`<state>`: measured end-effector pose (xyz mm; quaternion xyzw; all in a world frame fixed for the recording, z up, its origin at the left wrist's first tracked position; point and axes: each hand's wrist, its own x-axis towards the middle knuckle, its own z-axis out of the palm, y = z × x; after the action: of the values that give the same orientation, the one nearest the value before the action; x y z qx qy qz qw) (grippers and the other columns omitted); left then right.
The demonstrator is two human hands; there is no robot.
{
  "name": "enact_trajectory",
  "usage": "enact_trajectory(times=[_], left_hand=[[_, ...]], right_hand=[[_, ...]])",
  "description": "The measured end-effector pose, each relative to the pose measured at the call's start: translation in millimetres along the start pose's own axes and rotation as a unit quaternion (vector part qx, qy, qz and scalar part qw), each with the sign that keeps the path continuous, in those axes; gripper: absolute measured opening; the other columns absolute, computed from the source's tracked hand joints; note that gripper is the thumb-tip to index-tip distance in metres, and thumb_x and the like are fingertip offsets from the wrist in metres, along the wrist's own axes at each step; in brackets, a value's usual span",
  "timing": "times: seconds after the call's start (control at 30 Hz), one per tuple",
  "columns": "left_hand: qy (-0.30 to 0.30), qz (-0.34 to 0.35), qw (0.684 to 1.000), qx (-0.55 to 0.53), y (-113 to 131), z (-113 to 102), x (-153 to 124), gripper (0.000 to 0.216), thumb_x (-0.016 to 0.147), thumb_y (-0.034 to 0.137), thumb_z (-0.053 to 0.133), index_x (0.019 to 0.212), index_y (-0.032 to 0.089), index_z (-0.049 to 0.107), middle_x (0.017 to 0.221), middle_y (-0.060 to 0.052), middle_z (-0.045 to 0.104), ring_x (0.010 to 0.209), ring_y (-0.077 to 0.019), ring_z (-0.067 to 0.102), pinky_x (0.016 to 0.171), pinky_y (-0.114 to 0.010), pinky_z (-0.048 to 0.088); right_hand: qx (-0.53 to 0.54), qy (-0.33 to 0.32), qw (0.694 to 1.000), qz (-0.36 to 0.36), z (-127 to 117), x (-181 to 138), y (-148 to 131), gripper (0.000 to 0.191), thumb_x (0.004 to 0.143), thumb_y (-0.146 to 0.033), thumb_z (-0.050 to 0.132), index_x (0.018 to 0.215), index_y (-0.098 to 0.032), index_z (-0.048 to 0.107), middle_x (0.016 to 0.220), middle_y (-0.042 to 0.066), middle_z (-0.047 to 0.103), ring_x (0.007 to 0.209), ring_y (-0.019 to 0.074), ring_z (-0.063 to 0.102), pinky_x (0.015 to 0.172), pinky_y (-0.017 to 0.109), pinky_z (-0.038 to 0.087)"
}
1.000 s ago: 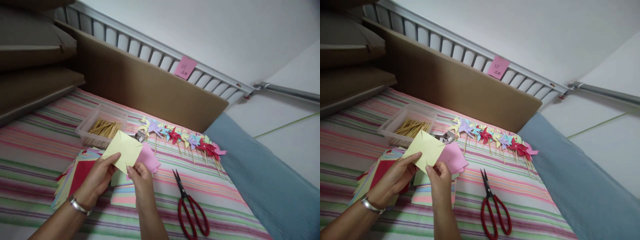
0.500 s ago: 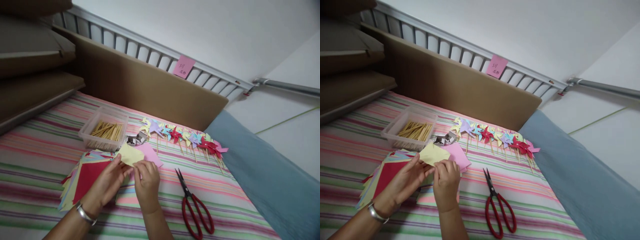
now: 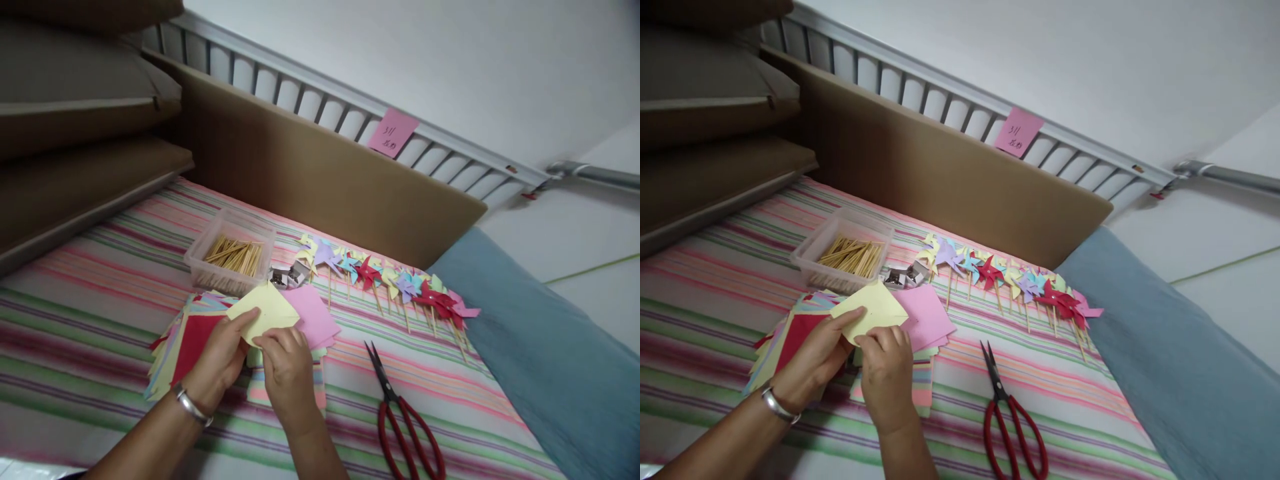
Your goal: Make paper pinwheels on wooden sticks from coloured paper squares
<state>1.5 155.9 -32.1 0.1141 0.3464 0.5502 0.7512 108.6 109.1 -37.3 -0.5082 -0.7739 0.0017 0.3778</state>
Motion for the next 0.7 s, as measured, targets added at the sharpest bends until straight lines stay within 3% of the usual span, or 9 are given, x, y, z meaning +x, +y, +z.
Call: enact_trajectory(times=[0.23,0.4,0.53,0.63,0.7], left_hand=[[-0.004,0.009,1.000,0.028,-5.2,-1.0,-0.9,0.023,0.060,0.012,0.076,0.083,0.009,0.070,0.075,-0.008,0.074,0.067,-0.0186,0.067,0.060,-0.025,0.053],[0.018,0.009,0.998,0.054,-8.5,7.1,-4.5,0.025,0.060,0.014,0.077,0.083,0.011,0.070,0.084,-0.008,0.075,0.074,-0.0203,0.068,0.064,-0.027,0.054],[0.013,0.017,0.996,0.088,-9.8,12.8,-7.9,0.023,0.058,0.017,0.078,0.079,0.010,0.071,0.072,-0.007,0.074,0.062,-0.0180,0.066,0.058,-0.025,0.051],[0.006,0.024,0.994,0.103,-10.8,13.8,-8.6,0.021,0.057,0.019,0.079,0.074,0.009,0.070,0.065,-0.006,0.073,0.056,-0.0163,0.064,0.054,-0.023,0.050],[0.009,0.029,0.995,0.099,-11.6,13.0,-7.2,0.022,0.057,0.019,0.079,0.074,0.009,0.070,0.065,-0.006,0.073,0.056,-0.0167,0.064,0.054,-0.024,0.050]], right_hand=[[0.042,-0.040,0.998,0.038,-11.7,-1.0,5.4,0.019,0.083,-0.006,0.055,0.087,-0.019,0.067,0.081,0.005,0.066,0.080,0.0206,0.055,0.072,0.034,0.040],[0.149,-0.013,0.975,0.164,-20.4,-1.7,12.5,0.010,0.081,-0.011,0.060,0.080,-0.018,0.067,0.077,0.003,0.066,0.077,0.0179,0.059,0.071,0.028,0.043],[0.228,-0.018,0.938,0.261,-21.3,0.1,11.7,0.009,0.080,-0.016,0.060,0.078,-0.018,0.068,0.072,0.000,0.066,0.067,0.0146,0.057,0.062,0.024,0.043],[0.248,-0.030,0.927,0.278,-22.2,1.4,11.3,0.010,0.081,-0.017,0.058,0.076,-0.018,0.066,0.069,-0.001,0.064,0.061,0.0133,0.056,0.057,0.023,0.042],[0.219,-0.032,0.939,0.264,-24.5,1.7,11.9,0.010,0.080,-0.014,0.058,0.077,-0.018,0.066,0.071,0.000,0.064,0.066,0.0142,0.057,0.061,0.024,0.043]])
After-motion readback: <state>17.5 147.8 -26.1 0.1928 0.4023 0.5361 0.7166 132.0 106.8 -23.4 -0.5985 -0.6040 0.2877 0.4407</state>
